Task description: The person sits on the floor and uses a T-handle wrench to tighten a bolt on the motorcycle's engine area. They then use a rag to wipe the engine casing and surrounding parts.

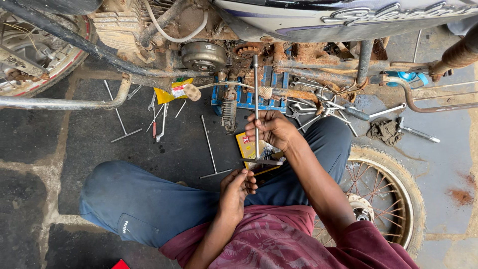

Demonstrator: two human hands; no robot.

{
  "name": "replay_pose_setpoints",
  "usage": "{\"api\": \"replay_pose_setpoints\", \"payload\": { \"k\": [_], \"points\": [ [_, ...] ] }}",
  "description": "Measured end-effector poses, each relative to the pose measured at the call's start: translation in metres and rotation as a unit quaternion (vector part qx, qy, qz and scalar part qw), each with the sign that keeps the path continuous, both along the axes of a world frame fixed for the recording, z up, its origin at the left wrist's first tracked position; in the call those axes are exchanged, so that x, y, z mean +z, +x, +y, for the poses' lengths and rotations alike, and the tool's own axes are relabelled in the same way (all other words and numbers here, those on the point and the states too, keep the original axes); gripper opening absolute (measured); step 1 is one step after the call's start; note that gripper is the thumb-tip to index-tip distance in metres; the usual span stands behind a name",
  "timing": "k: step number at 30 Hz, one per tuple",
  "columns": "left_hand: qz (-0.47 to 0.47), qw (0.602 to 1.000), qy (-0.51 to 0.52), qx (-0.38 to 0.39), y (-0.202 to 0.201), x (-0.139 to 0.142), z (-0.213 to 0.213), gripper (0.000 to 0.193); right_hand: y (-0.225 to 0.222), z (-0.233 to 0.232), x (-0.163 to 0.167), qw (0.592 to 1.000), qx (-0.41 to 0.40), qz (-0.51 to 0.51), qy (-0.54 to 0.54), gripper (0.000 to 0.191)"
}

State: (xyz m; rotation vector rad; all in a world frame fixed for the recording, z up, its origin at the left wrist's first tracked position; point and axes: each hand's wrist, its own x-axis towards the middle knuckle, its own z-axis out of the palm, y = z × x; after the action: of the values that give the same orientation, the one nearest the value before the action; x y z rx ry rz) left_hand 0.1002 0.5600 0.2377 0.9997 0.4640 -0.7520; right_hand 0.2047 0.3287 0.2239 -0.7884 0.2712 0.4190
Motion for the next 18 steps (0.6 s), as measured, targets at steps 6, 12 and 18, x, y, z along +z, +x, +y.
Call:
{"api": "replay_pose_setpoints", "payload": {
  "k": [6,12,18],
  "points": [
    [0.05,0.996,-0.019,-0.071,-0.015,-0.01,0.001,0.022,0.002,-0.004,-0.008,0.998,-0.024,0.049,-0.013,0.023],
    [0.027,0.996,0.009,-0.081,-0.018,-0.016,0.003,0.023,0.003,-0.005,-0.013,0.999,-0.032,-0.005,0.008,0.016],
    [0.04,0.997,0.009,-0.067,-0.014,-0.011,0.006,0.02,0.003,-0.005,-0.003,0.998,-0.038,0.048,-0.001,0.026]
  ]
}}
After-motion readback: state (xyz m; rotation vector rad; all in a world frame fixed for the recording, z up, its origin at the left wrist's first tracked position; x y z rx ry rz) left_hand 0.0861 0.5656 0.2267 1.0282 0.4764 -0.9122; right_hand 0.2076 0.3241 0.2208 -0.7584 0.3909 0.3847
